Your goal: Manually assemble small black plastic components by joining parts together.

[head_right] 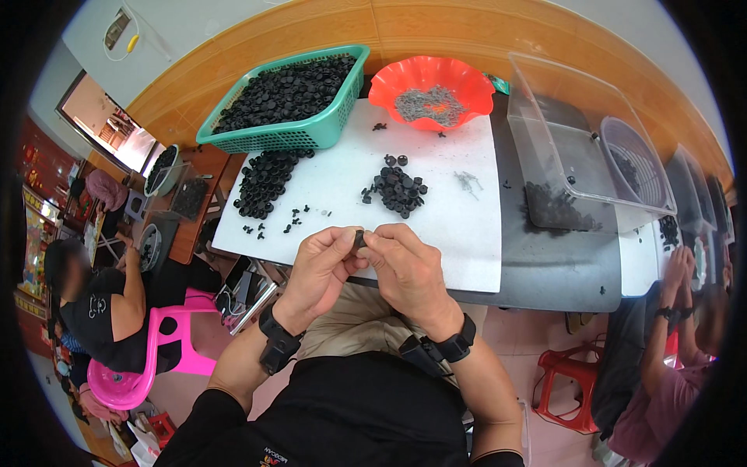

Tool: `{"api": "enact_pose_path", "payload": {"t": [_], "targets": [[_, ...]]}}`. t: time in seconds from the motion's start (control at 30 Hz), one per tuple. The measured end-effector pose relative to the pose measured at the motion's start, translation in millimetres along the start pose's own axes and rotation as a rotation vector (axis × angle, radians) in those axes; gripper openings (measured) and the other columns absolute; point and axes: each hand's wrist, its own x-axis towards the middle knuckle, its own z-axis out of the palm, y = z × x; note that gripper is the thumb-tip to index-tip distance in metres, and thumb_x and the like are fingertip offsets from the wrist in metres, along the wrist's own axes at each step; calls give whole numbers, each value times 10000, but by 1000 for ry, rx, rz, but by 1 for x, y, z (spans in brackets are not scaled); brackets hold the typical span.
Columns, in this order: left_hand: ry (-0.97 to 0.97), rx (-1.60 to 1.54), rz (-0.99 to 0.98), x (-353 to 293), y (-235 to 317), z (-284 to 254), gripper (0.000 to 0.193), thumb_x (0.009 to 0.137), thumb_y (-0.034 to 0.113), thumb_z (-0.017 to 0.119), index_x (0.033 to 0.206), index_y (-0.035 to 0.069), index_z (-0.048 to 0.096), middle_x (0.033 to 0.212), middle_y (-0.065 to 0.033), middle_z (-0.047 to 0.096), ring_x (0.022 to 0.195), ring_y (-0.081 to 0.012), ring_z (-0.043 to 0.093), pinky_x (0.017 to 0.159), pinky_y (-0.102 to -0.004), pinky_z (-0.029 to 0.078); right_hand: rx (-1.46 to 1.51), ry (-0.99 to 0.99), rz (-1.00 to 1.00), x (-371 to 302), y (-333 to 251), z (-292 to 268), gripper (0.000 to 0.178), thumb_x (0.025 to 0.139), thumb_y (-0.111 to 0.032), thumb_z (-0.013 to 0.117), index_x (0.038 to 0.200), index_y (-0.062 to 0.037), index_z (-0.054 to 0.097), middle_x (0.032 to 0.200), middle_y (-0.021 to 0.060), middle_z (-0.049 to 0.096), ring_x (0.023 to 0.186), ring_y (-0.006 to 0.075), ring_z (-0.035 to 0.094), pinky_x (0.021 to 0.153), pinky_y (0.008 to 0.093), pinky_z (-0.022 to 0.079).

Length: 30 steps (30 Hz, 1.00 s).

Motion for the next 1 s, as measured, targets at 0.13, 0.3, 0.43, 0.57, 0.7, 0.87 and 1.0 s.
{"api": "enact_pose_path", "payload": {"t": [0.13,0.3,0.43,0.57,0.7,0.87,1.0], "targets": [[2,14,21,0,-1,1,219,1028,210,612,1091,8,669,1004,-57,701,870,-113,658,801,-265,559,-7,-4,20,-1,0,-1,230,820,81,729,1033,22,668,945,141,671,717,258,706,580,329,571],[16,43,45,0,-5,1,217,1026,194,614,1106,-1,668,1009,-66,704,861,-117,662,804,-271,564,-2,-2,42,1,-4,-3,218,826,72,730,1030,26,670,943,145,669,714,275,702,580,338,569],[39,78,69,0,-7,4,214,1024,180,617,1112,-8,672,1007,-74,710,849,-119,663,809,-276,569,-12,-8,58,0,-3,-5,205,831,62,729,1024,27,670,943,146,667,711,285,698,582,344,568],[58,94,77,0,-9,7,214,1023,176,618,1101,-13,679,994,-77,716,840,-124,664,801,-274,566,-8,-12,80,-1,-3,-6,190,838,49,730,1017,30,670,940,145,668,711,285,698,583,344,568],[67,132,131,1,-11,9,209,1012,152,638,1094,-31,696,954,-88,726,818,-123,671,786,-262,573,-6,-9,102,-1,-1,-7,169,838,43,723,998,31,671,920,146,672,702,286,695,589,343,565],[55,166,157,0,-11,10,202,1010,134,637,1085,-43,700,950,-96,729,814,-124,671,785,-261,573,23,-18,114,0,1,-9,159,835,51,710,988,29,673,897,147,676,696,291,692,591,346,559],[53,146,148,1,-13,9,200,1004,134,648,1087,-40,702,950,-94,729,809,-122,667,781,-261,568,40,-41,126,2,1,-11,145,840,51,706,975,28,661,892,147,673,700,301,690,595,353,554]]}}
